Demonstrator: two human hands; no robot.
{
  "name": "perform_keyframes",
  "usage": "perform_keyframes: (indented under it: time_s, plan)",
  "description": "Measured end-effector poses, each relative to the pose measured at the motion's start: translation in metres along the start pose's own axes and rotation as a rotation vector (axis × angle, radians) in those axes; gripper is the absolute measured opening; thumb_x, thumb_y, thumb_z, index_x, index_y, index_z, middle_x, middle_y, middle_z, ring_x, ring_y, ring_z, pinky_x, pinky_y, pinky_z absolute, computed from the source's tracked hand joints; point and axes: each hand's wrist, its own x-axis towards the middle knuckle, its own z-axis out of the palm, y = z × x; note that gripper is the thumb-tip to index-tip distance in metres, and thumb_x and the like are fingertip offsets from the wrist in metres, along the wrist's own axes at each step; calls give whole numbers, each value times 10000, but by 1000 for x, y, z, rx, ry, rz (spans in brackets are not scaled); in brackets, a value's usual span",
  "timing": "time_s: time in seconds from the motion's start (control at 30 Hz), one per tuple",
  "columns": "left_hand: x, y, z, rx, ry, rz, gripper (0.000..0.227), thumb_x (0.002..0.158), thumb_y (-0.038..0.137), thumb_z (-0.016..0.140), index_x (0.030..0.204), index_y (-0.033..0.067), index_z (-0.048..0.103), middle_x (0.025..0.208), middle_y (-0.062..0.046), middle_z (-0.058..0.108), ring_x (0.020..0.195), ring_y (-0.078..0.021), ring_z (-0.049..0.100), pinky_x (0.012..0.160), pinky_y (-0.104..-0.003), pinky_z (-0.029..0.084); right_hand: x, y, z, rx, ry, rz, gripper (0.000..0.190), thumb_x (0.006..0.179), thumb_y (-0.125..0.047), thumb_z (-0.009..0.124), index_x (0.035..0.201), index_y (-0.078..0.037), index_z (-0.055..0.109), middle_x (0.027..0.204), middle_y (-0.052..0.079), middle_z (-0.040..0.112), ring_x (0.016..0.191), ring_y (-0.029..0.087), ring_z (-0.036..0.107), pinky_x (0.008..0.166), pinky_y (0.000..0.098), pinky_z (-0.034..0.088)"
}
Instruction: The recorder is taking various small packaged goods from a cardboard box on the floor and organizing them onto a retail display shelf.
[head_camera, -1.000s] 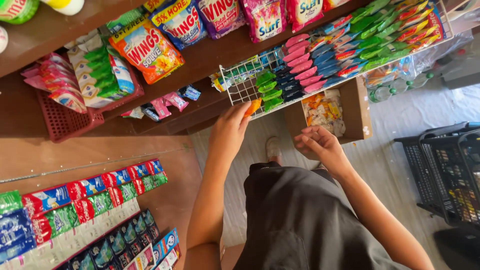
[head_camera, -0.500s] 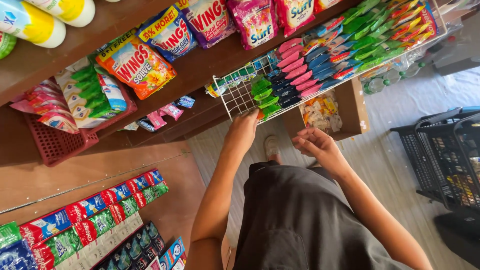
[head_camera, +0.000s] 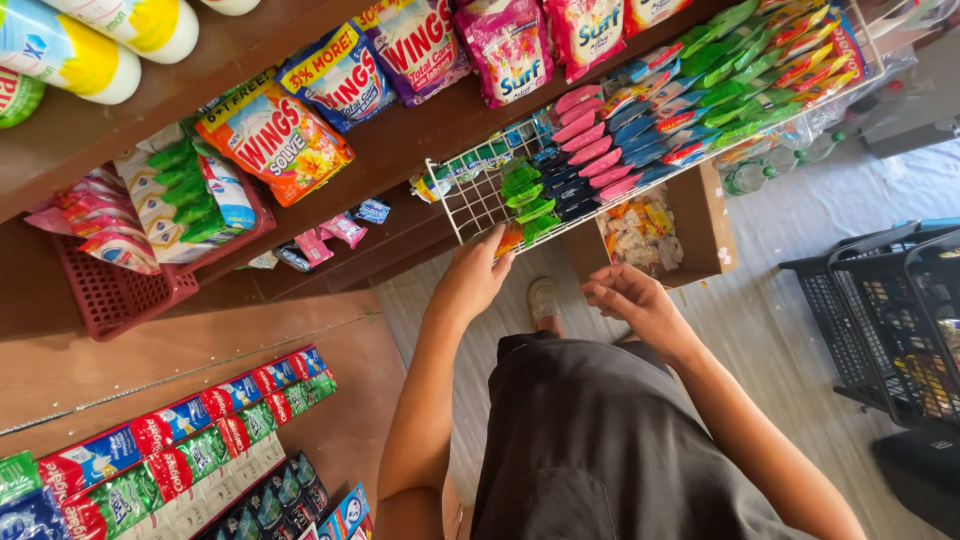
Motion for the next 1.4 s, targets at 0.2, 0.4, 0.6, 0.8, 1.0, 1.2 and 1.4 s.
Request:
perform_keyframes:
  time_s: [0.2,0.4,0.6,0.8,1.0,1.2,1.4]
  plan:
    - [-3,-16,-7,84,60,90,547,961,229,680,1418,-20,511,1255,-269,663,1106,-440,639,915,-470,522,-6,5,-6,4,27,2,286,1005,-222,618,1235,-52,624,1163,52,732,1042,115,665,882,293,530]
    - [-24,2,-48,75,15,-131,572,930,232,703,1453,68,538,1109,-182,734,954,-343,680,857,-438,535,-12,5,-9,-1,21,-29,267,1012,-221,620,1207,-41,644,1124,48,745,1012,112,663,863,293,533]
    - [-45,-2,-37,57,119,-120,480,931,216,717,1379,97,592,1162,-77,739,875,-274,676,805,-415,537,-16,11,-15,-41,14,-42,260,1015,-231,626,1189,-40,659,1101,35,737,988,98,649,850,285,530]
    - [-55,20,-26,41,142,-158,476,924,240,730,1357,98,594,1194,-57,729,807,-237,674,756,-395,548,-20,23,-26,-35,43,28,253,995,-228,636,1182,-59,652,1114,8,729,970,86,644,831,278,531]
    - [-53,57,9,-32,64,-144,479,925,250,717,1362,98,595,1191,-76,734,805,-221,681,753,-378,560,-36,36,-44,-19,53,62,251,978,-234,651,1180,-85,647,1106,2,733,974,77,654,817,272,533]
    - [-41,95,68,-31,-136,-88,491,921,273,710,1361,92,585,1215,-86,728,878,-247,694,816,-392,554,-57,46,-71,35,64,84,227,988,-204,653,1167,-64,654,1112,-5,725,956,57,621,799,260,515]
    - [-27,144,121,-15,-290,-76,495,931,307,697,1366,102,580,1239,-94,717,977,-279,712,852,-405,549,-84,51,-117,63,112,63,224,993,-179,653,1175,-49,652,1098,-12,714,956,48,616,827,243,513]
